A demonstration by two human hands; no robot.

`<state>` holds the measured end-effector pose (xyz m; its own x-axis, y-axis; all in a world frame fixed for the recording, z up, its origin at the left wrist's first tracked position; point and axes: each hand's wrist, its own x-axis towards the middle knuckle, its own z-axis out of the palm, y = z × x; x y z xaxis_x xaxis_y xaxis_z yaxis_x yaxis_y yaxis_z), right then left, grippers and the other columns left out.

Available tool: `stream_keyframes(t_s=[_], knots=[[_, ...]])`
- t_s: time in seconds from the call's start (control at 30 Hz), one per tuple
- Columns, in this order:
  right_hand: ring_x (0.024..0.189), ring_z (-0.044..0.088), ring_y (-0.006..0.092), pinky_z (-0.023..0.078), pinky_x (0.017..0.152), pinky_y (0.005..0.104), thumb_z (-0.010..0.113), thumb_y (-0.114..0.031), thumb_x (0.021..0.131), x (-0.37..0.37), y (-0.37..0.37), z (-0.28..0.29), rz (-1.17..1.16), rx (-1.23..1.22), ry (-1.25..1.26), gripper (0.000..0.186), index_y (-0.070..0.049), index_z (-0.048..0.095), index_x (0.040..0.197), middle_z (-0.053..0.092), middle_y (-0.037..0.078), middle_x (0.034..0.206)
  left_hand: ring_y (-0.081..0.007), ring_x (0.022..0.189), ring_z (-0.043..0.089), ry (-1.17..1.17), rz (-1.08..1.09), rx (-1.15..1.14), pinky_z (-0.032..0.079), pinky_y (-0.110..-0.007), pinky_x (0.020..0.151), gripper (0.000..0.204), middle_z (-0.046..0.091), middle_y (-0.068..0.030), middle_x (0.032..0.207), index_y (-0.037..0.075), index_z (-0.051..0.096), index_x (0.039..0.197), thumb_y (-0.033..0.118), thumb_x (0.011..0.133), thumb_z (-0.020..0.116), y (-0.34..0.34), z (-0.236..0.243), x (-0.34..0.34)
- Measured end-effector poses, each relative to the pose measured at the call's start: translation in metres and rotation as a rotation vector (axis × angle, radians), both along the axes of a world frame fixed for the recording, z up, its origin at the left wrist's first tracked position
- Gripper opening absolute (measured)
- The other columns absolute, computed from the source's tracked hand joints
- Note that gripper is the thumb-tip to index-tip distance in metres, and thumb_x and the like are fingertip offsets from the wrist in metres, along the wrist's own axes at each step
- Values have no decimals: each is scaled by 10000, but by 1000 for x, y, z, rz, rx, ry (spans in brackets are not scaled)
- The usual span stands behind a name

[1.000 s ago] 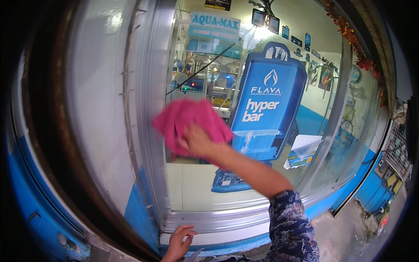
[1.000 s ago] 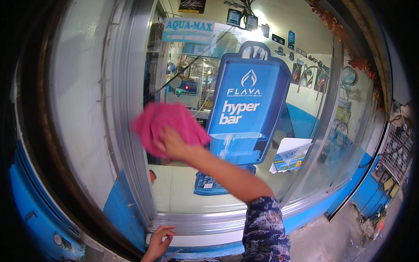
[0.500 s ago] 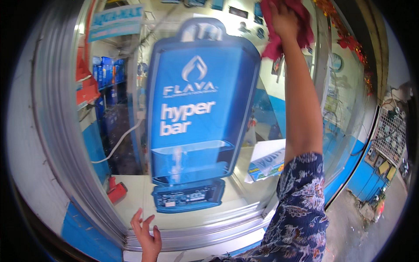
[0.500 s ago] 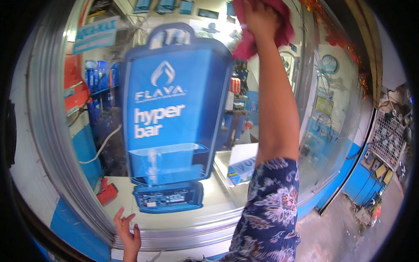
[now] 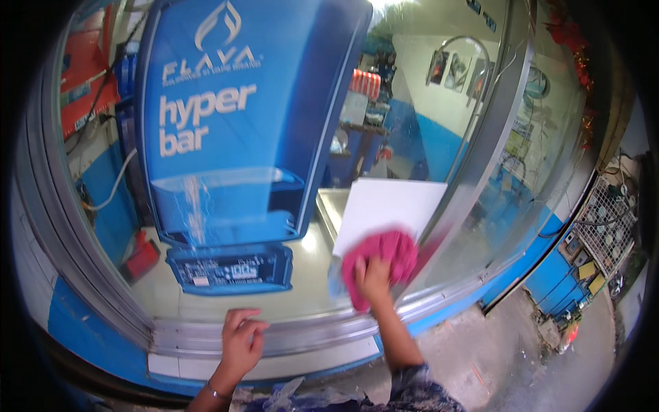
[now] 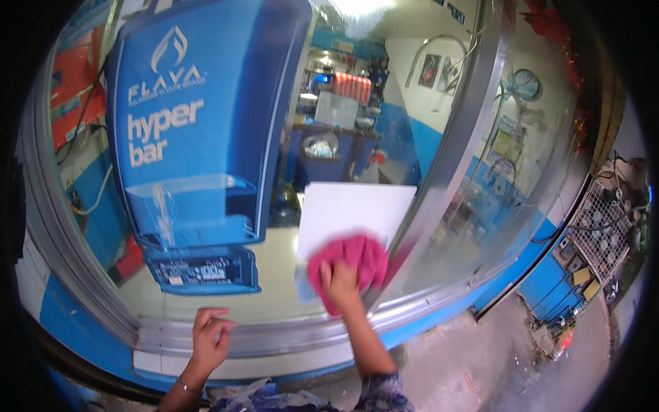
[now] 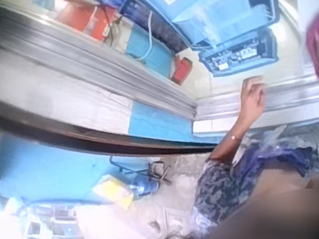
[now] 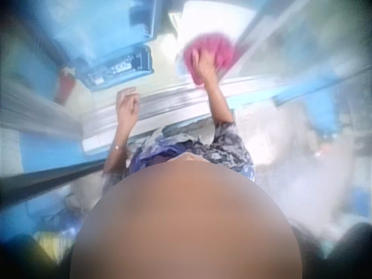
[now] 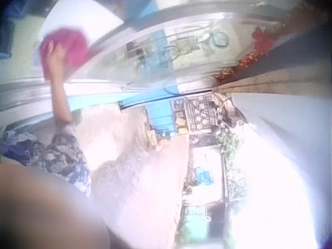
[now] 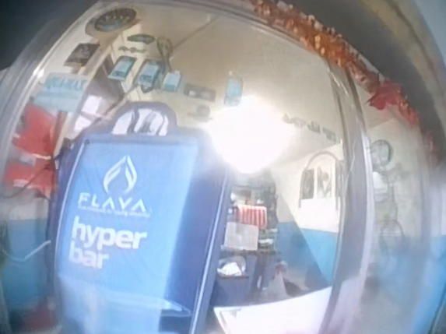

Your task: The person rinses a pink cloth under a tap, then wipes the interior glass window and counter of a water dispensing station. They return to the sink to rinse the cloth again, then wipe the exterior glass and metal frame of the station before returning inside.

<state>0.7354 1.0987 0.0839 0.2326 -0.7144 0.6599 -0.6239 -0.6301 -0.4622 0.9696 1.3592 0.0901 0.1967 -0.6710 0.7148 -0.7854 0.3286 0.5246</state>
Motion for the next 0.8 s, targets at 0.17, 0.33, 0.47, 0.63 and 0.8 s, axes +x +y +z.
stream_keyframes(t_s=[0.17, 0.33, 0.47, 0.63, 0.8], knots=[[1108, 486, 490, 394, 953, 519, 495, -388, 992, 23, -40, 246, 2, -753, -62, 508, 12, 494, 1306, 472, 328, 1213, -323, 992, 577, 25, -204, 100, 506, -416, 805, 250, 602, -127, 1085, 43, 654, 998, -24, 758, 635, -54, 5, -53], [1228, 449, 446, 354, 1039, 502, 480, -398, 966, 36, -26, 361, -16, -980, -72, 522, -69, 474, 1371, 455, 266, 1334, -310, 1028, 560, -17, -76, -57, 483, -405, 845, 330, 583, -101, 1119, 26, 631, 1090, 6, 762, 659, -92, 29, -95], [1371, 320, 462, 268, 1142, 490, 447, -410, 993, 27, -29, 376, -12, -760, -84, 574, -71, 373, 1451, 330, 277, 1476, -268, 1051, 549, -391, -128, -211, 444, -412, 857, 375, 592, -68, 1157, 82, 672, 1084, 24, 716, 709, -123, 61, -98], [1372, 328, 448, 307, 1124, 480, 439, -436, 999, 3, -61, 436, 41, -912, 66, 580, -81, 360, 1450, 315, 268, 1477, -270, 1061, 532, -486, 165, -432, 392, -462, 883, 436, 579, -65, 1243, 103, 665, 1165, 92, 735, 738, -144, 108, -106], [1327, 394, 433, 356, 1090, 444, 463, -414, 996, -5, -69, 459, 138, -955, 12, 569, -67, 379, 1438, 354, 255, 1452, -234, 1001, 542, -361, 339, -461, 408, -398, 822, 376, 599, -53, 1092, 99, 680, 1114, 79, 744, 746, -168, 156, -93]])
